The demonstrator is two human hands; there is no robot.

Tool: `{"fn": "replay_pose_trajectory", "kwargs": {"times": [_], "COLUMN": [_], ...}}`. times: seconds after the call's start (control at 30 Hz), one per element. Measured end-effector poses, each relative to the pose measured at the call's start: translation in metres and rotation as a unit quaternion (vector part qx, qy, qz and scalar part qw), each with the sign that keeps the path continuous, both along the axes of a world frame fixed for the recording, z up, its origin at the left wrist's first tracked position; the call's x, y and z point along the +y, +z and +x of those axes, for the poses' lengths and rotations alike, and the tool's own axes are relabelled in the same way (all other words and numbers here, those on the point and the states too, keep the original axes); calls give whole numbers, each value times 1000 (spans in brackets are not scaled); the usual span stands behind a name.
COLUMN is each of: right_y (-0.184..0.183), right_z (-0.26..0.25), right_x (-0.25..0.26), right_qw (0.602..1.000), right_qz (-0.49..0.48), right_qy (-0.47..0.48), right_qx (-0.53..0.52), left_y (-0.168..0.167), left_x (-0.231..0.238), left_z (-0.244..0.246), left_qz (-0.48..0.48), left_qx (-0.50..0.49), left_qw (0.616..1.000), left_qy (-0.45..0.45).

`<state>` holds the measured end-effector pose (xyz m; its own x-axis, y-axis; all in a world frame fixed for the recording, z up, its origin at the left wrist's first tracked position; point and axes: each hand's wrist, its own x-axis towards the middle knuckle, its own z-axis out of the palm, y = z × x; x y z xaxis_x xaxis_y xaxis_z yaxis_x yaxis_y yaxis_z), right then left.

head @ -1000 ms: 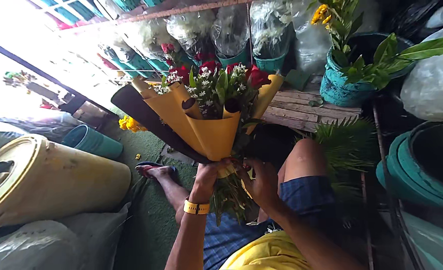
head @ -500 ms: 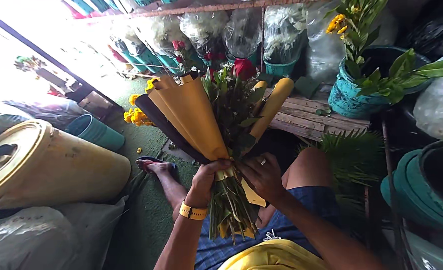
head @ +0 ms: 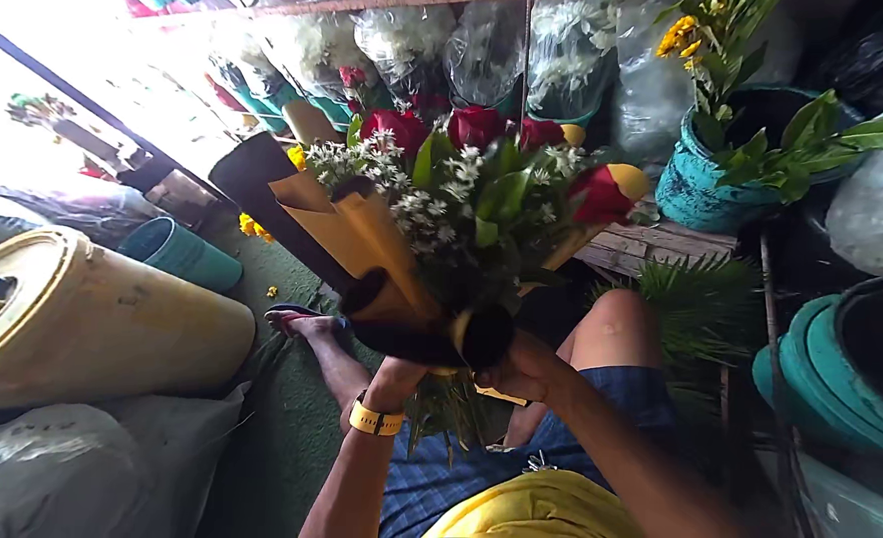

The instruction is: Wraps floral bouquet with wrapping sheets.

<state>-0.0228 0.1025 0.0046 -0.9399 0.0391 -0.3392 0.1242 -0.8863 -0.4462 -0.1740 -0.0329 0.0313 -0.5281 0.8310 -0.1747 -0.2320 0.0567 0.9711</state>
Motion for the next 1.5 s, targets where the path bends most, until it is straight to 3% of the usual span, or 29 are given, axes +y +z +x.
{"fn": "replay_pose_trajectory", "kwargs": {"times": [0.07, 0.1, 0.17, 0.2, 0.27, 0.3, 0.33, 0.4, 0.5, 0.57, 0.6, 0.63, 0.7, 0.77, 0.8, 0.83, 0.87, 0.9, 0.97, 1.03, 1.1, 1.17, 1.23, 1.27, 1.3, 1.4, 1.43, 1.5], "right_y": [-3, -3, -7, -9, -9, -8, -8, -7, -9, -11, -11, -10, -1, 19, 22, 20, 16, 13, 8, -1, -14, -20, -21, -19, -16, -15, -22, -40], "right_z": [6, 12, 20, 21, 15, 11, 6, -1, -6, -8, -8, -8, -8, -7, -8, -8, -8, -7, -3, 2, 3, 2, -1, -3, -4, -18, -24, -32], "right_x": [-3, -5, -9, -11, -8, -6, -4, 0, -2, -6, -9, -12, -17, -17, -13, -8, -5, -4, -7, -9, -15, -19, -19, -19, -18, -10, -8, -9], "right_qw": [977, 925, 725, 617, 438, 381, 344, 318, 357, 412, 459, 532, 719, 909, 969, 993, 998, 998, 968, 851, 715, 608, 567, 582, 628, 852, 896, 921], "right_qz": [204, 364, 654, 743, 851, 878, 894, 900, 878, 853, 832, 793, 648, 386, 223, 95, 30, 37, 239, 513, 679, 773, 803, 795, 762, 505, 421, 367], "right_qy": [-63, -111, -210, -254, -291, -289, -288, -292, -304, -305, -298, -286, -247, -157, -94, -35, -6, -5, -54, -111, -166, -184, -184, -173, -156, -139, -143, -128], "right_qx": [-1, -11, -40, -46, -15, 7, 28, 64, 98, 97, 91, 80, 47, -22, -48, -60, -61, -59, -49, -27, -7, -2, 3, 4, 6, 20, 19, 14], "left_y": [1, 2, 4, 4, 5, 6, 7, 12, 13, 9, 8, 6, -2, -16, -24, -29, -30, -29, -25, -20, -18, -18, -19, -20, -21, -27, -28, -29], "left_x": [3, 3, 2, 1, 1, 2, 2, 2, 0, 0, -1, -1, -3, -11, -18, -22, -23, -22, -17, -12, -12, -11, -11, -10, -10, -8, -8, -10], "left_z": [0, 0, -1, -1, 2, 4, 5, 7, 7, 6, 6, 5, 4, 0, -2, -3, -3, -2, -2, -4, -7, -9, -10, -10, -11, -12, -12, -15], "left_qz": [9, 14, 26, 30, 32, 33, 37, 41, 45, 43, 37, 28, 25, 34, 37, 33, 29, 24, 22, 22, 15, 12, 8, 7, 9, 20, 18, 14], "left_qx": [-32, -43, -55, -64, -82, -86, -88, -86, -80, -72, -66, -60, -41, -6, 15, 34, 38, 34, 3, -24, -45, -58, -65, -66, -66, -66, -66, -67], "left_qw": [999, 999, 998, 997, 995, 995, 994, 994, 994, 995, 995, 996, 996, 998, 998, 998, 998, 998, 998, 997, 996, 996, 995, 995, 994, 993, 993, 993], "left_qy": [9, 17, 30, 35, 45, 47, 48, 50, 54, 57, 60, 66, 72, 60, 46, 39, 38, 43, 59, 71, 74, 72, 74, 79, 84, 94, 94, 92]}}
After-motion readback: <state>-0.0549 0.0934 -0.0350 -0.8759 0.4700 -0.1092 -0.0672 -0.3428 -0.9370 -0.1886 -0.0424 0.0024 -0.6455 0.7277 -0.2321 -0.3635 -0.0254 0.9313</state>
